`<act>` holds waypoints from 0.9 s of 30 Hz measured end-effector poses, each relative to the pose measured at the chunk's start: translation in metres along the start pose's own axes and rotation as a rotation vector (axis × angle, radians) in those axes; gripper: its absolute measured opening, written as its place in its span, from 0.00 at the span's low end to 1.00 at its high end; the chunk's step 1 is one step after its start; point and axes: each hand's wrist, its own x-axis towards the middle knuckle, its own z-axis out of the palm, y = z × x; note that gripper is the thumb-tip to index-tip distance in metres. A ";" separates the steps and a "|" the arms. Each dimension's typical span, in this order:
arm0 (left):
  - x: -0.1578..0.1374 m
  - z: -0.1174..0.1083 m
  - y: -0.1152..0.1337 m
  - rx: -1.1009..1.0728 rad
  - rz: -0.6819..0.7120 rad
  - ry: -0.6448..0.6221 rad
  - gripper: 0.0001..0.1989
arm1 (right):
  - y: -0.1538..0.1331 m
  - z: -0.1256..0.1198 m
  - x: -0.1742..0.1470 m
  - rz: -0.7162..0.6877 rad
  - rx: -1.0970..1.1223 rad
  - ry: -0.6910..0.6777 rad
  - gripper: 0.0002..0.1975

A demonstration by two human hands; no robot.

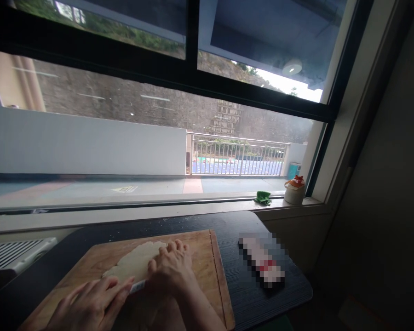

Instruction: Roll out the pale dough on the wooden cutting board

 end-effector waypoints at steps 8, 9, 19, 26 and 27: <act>0.002 -0.006 0.010 0.028 0.008 -0.016 0.16 | 0.002 0.000 0.019 0.047 0.025 -0.054 0.21; -0.002 -0.007 0.013 0.024 0.013 -0.006 0.16 | 0.002 -0.002 0.014 0.049 0.033 -0.049 0.21; -0.043 -0.012 0.030 -0.079 0.047 0.019 0.17 | 0.001 -0.007 -0.068 0.019 0.023 0.115 0.18; -0.027 -0.012 0.027 -0.066 -0.023 -0.044 0.17 | -0.003 -0.007 -0.032 0.029 -0.040 0.070 0.13; -0.023 -0.012 0.026 -0.057 -0.040 -0.051 0.17 | -0.003 -0.006 -0.021 0.034 -0.047 0.046 0.13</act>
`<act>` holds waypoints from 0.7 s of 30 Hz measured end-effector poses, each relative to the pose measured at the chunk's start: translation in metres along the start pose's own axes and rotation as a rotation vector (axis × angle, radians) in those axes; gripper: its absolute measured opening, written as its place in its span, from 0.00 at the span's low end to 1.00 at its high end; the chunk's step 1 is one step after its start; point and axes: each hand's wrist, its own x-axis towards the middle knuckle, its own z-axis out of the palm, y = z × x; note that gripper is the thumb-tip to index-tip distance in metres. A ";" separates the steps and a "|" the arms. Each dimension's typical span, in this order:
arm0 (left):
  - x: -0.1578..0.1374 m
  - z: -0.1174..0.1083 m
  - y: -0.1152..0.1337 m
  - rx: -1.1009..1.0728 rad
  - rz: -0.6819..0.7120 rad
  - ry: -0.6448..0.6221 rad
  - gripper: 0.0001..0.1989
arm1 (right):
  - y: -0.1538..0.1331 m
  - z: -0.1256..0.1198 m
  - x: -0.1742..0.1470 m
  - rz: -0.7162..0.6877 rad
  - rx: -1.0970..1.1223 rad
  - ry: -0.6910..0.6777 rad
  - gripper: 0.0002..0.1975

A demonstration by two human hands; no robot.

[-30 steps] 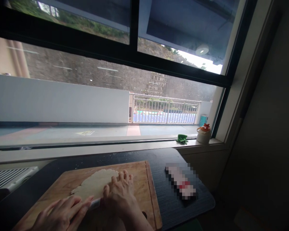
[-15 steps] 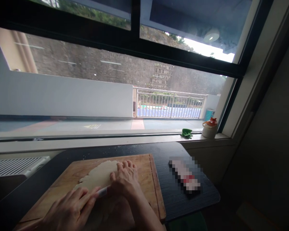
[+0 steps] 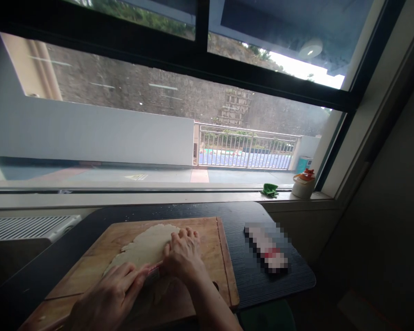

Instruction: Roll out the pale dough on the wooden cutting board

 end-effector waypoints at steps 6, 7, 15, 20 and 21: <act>0.007 -0.008 0.006 0.028 0.007 -0.025 0.17 | 0.001 0.008 0.039 0.044 0.011 -0.161 0.19; 0.006 -0.010 0.008 0.028 0.009 -0.024 0.17 | 0.002 0.009 0.039 0.048 0.014 -0.158 0.19; -0.008 -0.006 0.012 0.016 0.038 0.015 0.15 | 0.007 -0.002 -0.013 0.054 0.056 0.021 0.13; -0.020 0.005 0.013 -0.022 0.044 0.079 0.15 | 0.007 -0.007 -0.045 0.058 0.090 0.107 0.15; -0.022 0.005 0.013 -0.024 0.042 0.080 0.15 | 0.006 -0.007 -0.047 0.062 0.090 0.112 0.15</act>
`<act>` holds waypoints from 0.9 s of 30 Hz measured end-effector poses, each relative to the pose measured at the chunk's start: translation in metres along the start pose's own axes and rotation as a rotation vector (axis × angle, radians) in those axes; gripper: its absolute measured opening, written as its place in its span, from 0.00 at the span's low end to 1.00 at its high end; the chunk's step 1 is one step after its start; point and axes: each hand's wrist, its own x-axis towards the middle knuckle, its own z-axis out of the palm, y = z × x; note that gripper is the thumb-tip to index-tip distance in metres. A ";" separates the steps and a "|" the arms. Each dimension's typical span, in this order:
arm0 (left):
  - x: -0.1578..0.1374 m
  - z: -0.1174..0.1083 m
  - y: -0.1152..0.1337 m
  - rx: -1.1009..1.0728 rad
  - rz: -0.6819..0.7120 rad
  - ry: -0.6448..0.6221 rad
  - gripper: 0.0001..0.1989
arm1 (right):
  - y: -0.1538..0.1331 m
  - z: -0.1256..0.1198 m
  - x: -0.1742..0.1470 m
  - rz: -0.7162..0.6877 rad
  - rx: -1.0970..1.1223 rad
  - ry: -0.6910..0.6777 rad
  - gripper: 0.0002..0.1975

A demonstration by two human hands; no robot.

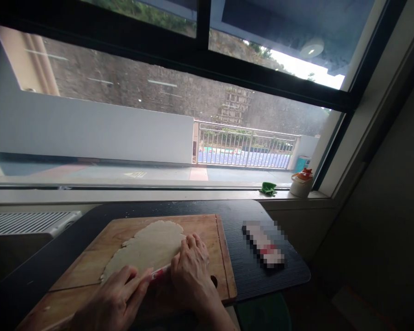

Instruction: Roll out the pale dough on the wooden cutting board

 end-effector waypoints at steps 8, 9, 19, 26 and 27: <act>0.027 -0.018 -0.004 0.032 -0.009 -0.076 0.18 | -0.007 0.009 0.048 0.043 -0.095 -0.167 0.13; 0.033 -0.019 -0.005 0.040 -0.024 -0.079 0.18 | -0.008 0.011 0.057 0.052 -0.102 -0.204 0.13; 0.040 -0.003 -0.003 0.154 -0.054 0.033 0.18 | -0.007 0.021 0.074 0.062 -0.075 -0.211 0.15; 0.017 -0.011 0.005 0.084 0.017 0.012 0.15 | -0.006 0.003 0.022 0.021 -0.038 -0.032 0.10; 0.013 -0.012 0.005 0.073 0.020 0.001 0.15 | -0.007 0.000 0.015 0.011 -0.031 -0.004 0.10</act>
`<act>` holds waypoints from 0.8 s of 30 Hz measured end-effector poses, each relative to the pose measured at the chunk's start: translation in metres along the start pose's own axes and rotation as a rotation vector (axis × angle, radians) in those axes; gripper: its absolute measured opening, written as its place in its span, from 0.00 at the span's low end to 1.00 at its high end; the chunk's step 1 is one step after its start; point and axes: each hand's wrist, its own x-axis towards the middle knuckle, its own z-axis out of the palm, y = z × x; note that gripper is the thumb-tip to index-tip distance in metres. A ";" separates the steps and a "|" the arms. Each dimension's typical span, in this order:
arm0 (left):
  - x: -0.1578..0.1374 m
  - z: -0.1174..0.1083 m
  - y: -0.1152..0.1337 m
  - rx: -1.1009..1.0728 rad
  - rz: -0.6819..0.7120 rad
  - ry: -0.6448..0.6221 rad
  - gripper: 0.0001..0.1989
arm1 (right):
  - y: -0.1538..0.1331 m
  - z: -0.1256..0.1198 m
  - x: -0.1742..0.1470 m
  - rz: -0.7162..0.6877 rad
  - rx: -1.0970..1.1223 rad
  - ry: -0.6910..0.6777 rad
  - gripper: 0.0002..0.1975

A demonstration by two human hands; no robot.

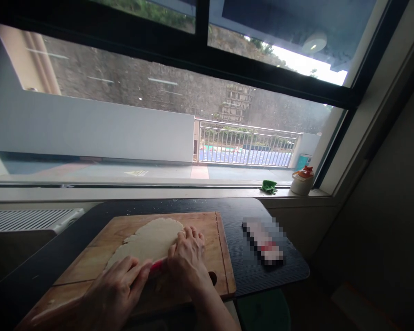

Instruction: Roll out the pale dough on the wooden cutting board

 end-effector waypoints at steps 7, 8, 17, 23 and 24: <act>-0.010 0.004 -0.003 -0.034 0.006 -0.024 0.14 | 0.002 -0.003 -0.018 -0.042 0.007 0.020 0.12; -0.006 0.004 -0.004 -0.029 -0.006 -0.036 0.15 | 0.002 -0.001 -0.013 -0.037 -0.002 0.015 0.12; 0.025 0.009 -0.010 0.042 -0.099 0.007 0.19 | -0.002 0.019 0.060 0.028 -0.064 -0.209 0.15; 0.020 0.007 -0.002 0.014 -0.018 0.058 0.16 | 0.000 0.015 0.044 0.008 -0.059 -0.148 0.12; 0.018 0.007 -0.001 0.002 0.000 0.061 0.16 | 0.001 0.012 0.035 0.004 -0.054 -0.115 0.11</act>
